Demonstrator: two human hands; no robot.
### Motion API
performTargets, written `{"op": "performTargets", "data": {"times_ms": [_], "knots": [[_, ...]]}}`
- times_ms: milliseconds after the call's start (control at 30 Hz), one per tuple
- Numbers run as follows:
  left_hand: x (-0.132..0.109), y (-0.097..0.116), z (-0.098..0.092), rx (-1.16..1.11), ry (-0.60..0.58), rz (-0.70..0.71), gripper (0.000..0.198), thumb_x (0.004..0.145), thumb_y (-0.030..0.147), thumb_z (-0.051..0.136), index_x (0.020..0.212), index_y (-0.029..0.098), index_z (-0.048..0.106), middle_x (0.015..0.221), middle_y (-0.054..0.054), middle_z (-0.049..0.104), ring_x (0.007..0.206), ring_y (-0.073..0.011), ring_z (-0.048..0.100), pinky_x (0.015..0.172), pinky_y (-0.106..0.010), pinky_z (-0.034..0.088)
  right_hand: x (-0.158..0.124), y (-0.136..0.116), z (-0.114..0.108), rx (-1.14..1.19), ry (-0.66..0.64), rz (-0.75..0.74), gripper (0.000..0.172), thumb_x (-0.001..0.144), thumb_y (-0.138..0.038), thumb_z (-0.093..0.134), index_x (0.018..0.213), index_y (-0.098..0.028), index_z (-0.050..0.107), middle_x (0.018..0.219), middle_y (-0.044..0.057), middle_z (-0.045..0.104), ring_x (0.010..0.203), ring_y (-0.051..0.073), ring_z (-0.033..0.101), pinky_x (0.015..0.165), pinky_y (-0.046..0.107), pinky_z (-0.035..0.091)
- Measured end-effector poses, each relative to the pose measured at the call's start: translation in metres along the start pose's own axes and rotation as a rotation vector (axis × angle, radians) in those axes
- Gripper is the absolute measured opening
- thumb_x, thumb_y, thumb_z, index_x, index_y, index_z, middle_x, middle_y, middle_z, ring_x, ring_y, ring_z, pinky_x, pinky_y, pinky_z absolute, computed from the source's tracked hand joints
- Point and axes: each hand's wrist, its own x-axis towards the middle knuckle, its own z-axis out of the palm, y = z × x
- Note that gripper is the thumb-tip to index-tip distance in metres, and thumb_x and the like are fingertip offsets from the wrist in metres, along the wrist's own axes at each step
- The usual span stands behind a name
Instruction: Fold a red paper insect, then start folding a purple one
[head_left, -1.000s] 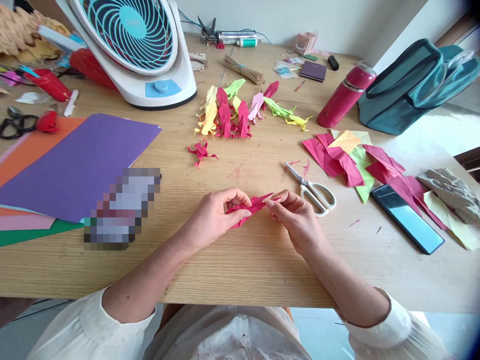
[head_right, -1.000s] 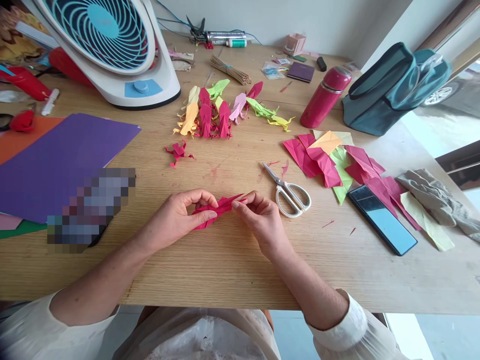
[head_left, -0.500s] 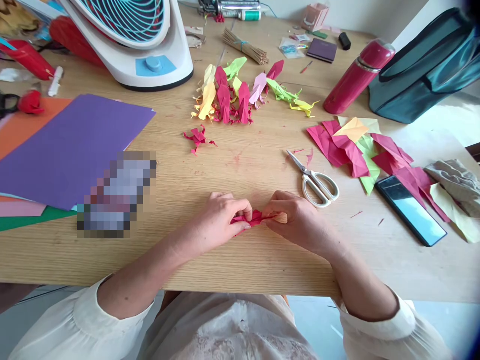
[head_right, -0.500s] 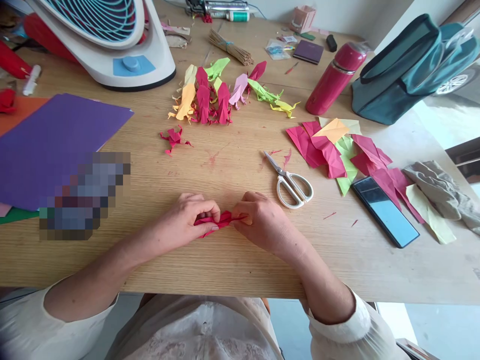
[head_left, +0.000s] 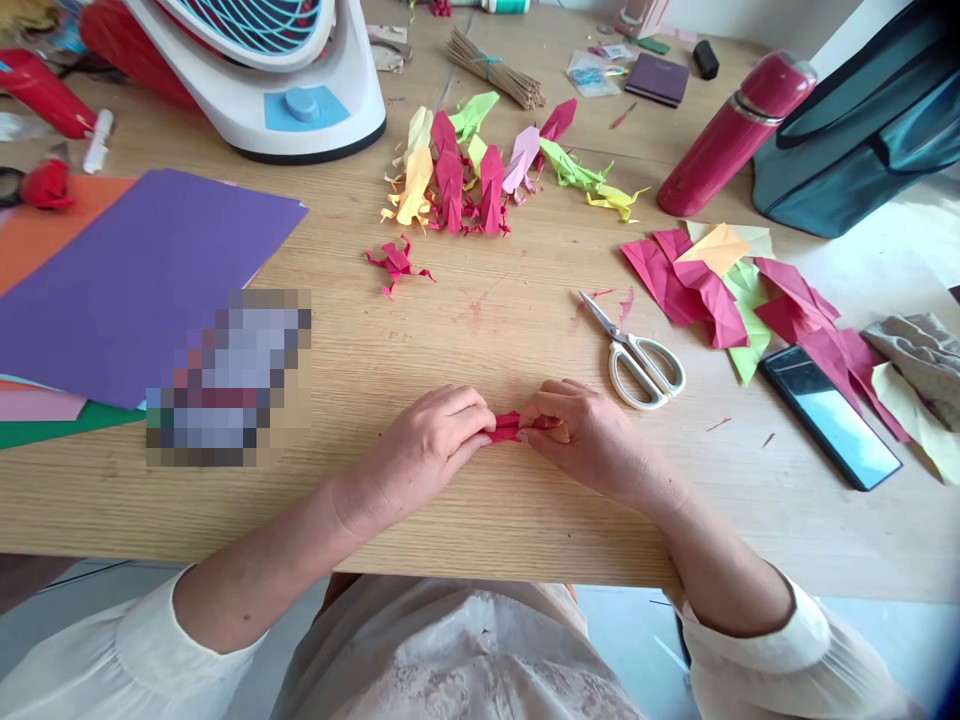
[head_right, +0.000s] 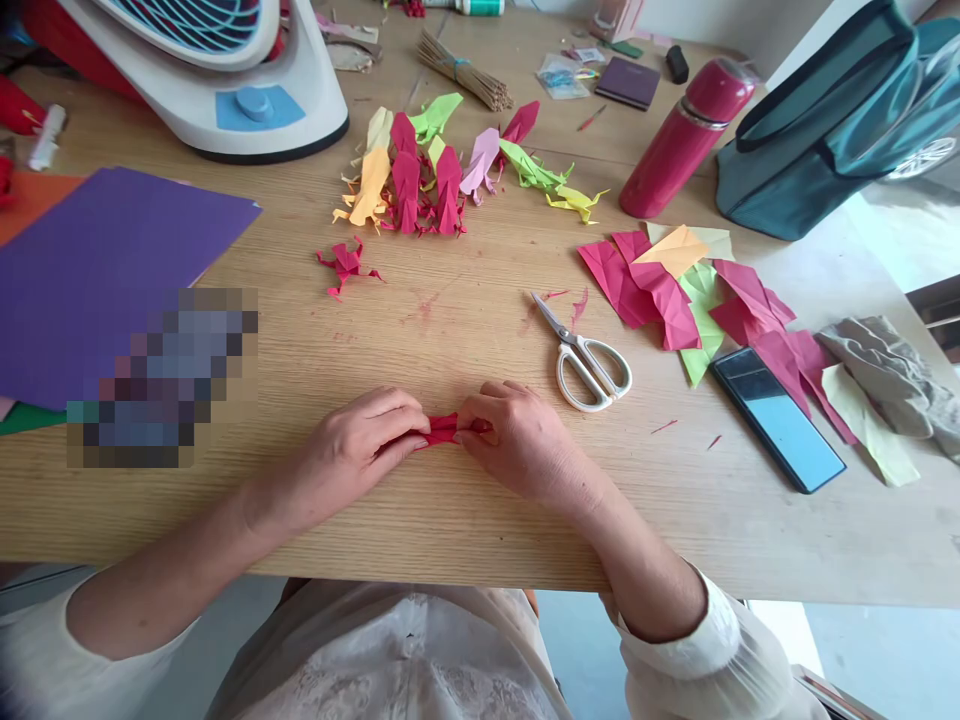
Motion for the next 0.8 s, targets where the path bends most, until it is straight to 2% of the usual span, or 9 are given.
{"op": "performTargets", "data": {"times_ms": [167, 333, 433, 567, 800], "knots": [[-0.003, 0.002, 0.000, 0.099, 0.063, 0.121, 0.019, 0.100, 0.014, 0.051, 0.091, 0.017, 0.067, 0.093, -0.005, 0.068, 0.088, -0.0174, 0.059, 0.080, -0.031, 0.048, 0.002, -0.003, 0.006, -0.035, 0.015, 0.020, 0.014, 0.082, -0.007, 0.068, 0.083, -0.021, 0.068, 0.083, 0.003, 0.066, 0.082, 0.020, 0.059, 0.079, 0.033, 0.041], [-0.005, 0.003, -0.002, 0.166, 0.087, 0.140, 0.020, 0.100, 0.016, 0.052, 0.092, 0.016, 0.070, 0.089, -0.005, 0.071, 0.087, -0.0172, 0.063, 0.080, -0.030, 0.052, 0.004, -0.008, 0.015, -0.032, 0.067, 0.049, 0.011, 0.084, -0.015, 0.072, 0.077, -0.020, 0.066, 0.081, 0.002, 0.066, 0.079, 0.019, 0.059, 0.079, 0.034, 0.039], [-0.009, 0.000, -0.002, 0.206, 0.104, 0.178, 0.018, 0.100, 0.014, 0.052, 0.100, 0.016, 0.070, 0.096, -0.006, 0.074, 0.093, -0.0168, 0.067, 0.084, -0.030, 0.056, 0.005, -0.009, 0.016, -0.032, 0.077, 0.057, 0.012, 0.084, -0.013, 0.071, 0.076, -0.020, 0.066, 0.079, 0.002, 0.065, 0.078, 0.018, 0.058, 0.078, 0.033, 0.039], [-0.015, -0.004, -0.004, 0.269, 0.134, 0.306, 0.022, 0.099, 0.010, 0.052, 0.112, 0.013, 0.069, 0.108, -0.007, 0.076, 0.103, -0.0176, 0.069, 0.093, -0.031, 0.058, 0.005, -0.012, 0.016, -0.028, 0.060, 0.069, 0.012, 0.086, -0.013, 0.069, 0.076, -0.019, 0.066, 0.079, 0.001, 0.064, 0.078, 0.017, 0.057, 0.078, 0.032, 0.037], [-0.021, -0.007, -0.006, 0.426, 0.098, 0.395, 0.028, 0.099, 0.007, 0.049, 0.119, 0.009, 0.068, 0.119, -0.011, 0.074, 0.110, -0.0212, 0.069, 0.098, -0.036, 0.059, 0.005, -0.012, 0.010, 0.018, 0.013, 0.076, 0.013, 0.086, -0.009, 0.069, 0.082, -0.021, 0.072, 0.082, 0.001, 0.065, 0.082, 0.017, 0.058, 0.079, 0.031, 0.038]]}}
